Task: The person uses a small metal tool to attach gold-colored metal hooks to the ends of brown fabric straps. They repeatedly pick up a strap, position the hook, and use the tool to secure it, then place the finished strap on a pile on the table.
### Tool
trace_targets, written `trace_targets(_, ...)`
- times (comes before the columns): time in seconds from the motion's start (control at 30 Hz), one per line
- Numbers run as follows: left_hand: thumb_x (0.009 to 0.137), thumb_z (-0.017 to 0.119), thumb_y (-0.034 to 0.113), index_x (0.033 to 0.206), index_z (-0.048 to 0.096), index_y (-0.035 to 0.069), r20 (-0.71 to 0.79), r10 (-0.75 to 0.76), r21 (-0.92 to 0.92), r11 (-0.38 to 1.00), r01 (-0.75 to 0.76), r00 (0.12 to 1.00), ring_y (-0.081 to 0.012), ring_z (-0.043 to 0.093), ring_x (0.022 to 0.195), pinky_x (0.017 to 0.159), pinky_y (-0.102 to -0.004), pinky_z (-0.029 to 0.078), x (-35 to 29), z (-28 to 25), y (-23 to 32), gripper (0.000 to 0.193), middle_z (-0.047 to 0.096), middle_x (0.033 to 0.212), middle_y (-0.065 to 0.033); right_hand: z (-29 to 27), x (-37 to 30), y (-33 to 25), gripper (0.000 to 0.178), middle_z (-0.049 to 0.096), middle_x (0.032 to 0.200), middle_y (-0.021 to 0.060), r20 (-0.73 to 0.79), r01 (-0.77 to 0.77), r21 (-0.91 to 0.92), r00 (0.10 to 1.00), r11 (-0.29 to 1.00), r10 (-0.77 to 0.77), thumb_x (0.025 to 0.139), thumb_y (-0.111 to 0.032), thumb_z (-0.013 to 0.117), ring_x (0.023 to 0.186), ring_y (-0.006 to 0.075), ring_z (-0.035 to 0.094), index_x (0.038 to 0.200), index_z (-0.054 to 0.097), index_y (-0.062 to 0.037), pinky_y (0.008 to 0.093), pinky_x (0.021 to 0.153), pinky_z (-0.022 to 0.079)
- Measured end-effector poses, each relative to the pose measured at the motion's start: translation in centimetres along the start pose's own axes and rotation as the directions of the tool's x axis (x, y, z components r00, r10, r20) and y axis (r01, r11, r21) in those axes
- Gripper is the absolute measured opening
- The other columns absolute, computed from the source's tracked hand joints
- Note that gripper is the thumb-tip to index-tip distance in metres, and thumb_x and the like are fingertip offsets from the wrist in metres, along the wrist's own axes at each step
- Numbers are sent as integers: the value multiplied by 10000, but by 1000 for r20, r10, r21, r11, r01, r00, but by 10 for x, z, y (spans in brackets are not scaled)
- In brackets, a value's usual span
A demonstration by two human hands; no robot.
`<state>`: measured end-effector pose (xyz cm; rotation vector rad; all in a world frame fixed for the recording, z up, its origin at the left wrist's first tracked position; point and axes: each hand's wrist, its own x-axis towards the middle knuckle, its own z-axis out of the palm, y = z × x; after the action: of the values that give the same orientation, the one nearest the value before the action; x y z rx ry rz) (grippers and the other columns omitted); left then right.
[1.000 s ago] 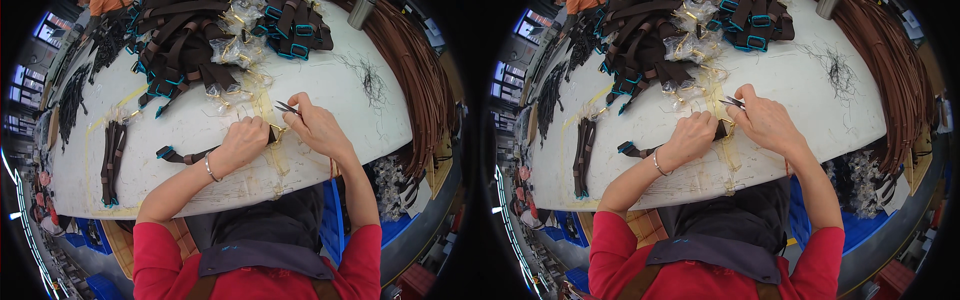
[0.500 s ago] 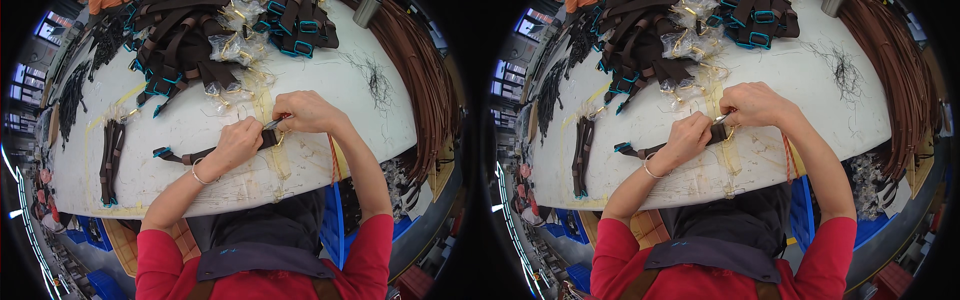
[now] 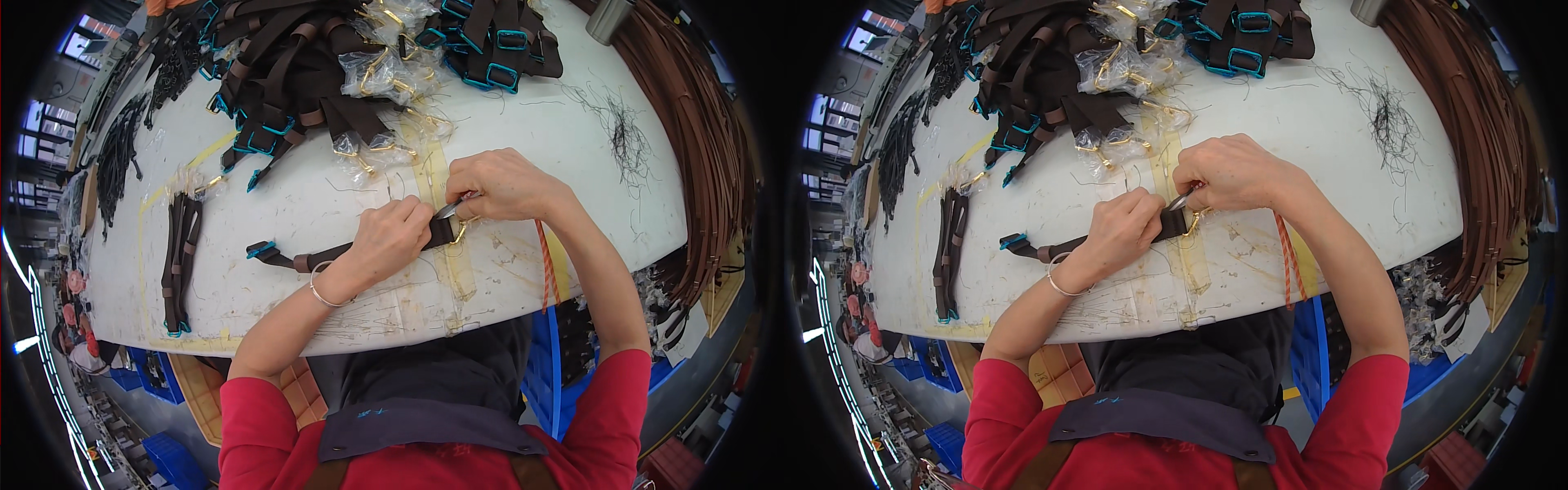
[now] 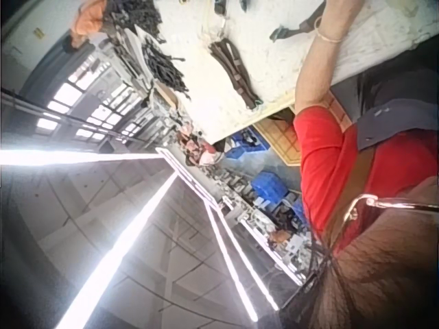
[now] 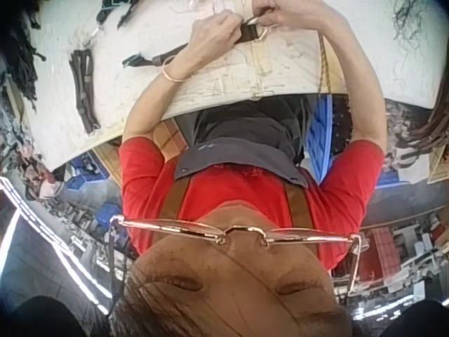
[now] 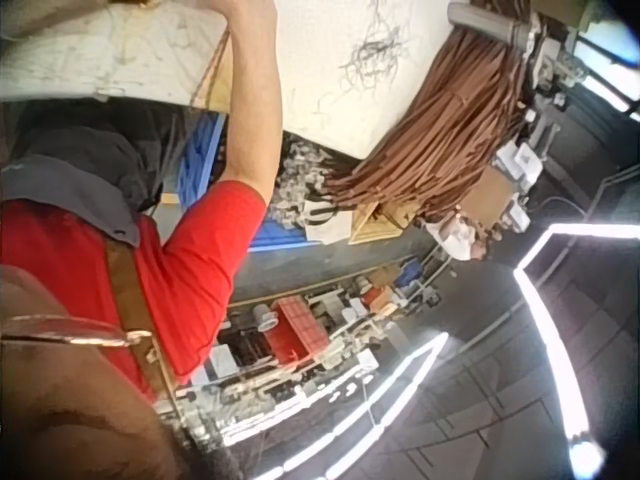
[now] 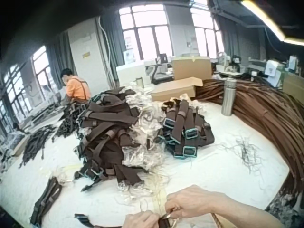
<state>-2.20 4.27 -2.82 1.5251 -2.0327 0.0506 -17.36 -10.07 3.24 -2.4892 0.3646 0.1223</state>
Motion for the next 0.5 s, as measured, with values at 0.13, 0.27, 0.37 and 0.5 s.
trace_targets(0.13, 686, 617, -4, 826, 530, 64, 15, -8, 12, 1000, 8, 1000, -209, 532, 538, 428, -328, 404, 0, 0, 0, 179, 480, 656, -56, 1, 1, 2, 142, 576, 762, 26, 2, 2, -9, 1000, 1000, -2, 689, -163, 669, 748, 219, 575, 798, 647, -77, 345, 664, 433)
trace_targets(0.27, 697, 615, 6, 828, 530, 68, 25, -25, 16, 1000, 24, 999, -205, 537, 544, 424, -327, 404, -1, 0, 0, 169, 488, 663, -52, 2, 2, 2, 136, 577, 764, 27, 7, 5, 3, 1000, 1000, -5, 691, -162, 666, 747, 221, 575, 791, 640, -74, 345, 666, 433)
trace_targets(0.37, 703, 615, 12, 826, 529, 72, 31, -30, 14, 999, 29, 999, -204, 542, 551, 423, -329, 405, -1, 0, 0, 161, 494, 668, -49, 3, 1, 3, 129, 577, 763, 28, 4, 8, 13, 1000, 1000, -8, 692, -157, 664, 745, 223, 574, 783, 635, -71, 346, 664, 432)
trace_targets(0.5, 705, 615, 14, 823, 527, 76, 36, -35, 16, 999, 34, 999, -203, 546, 559, 422, -333, 407, -1, 1, 0, 160, 496, 670, -46, 4, 0, 3, 124, 577, 765, 30, -8, 8, 13, 1000, 1000, -8, 693, -149, 664, 738, 226, 573, 778, 629, -67, 348, 655, 428)
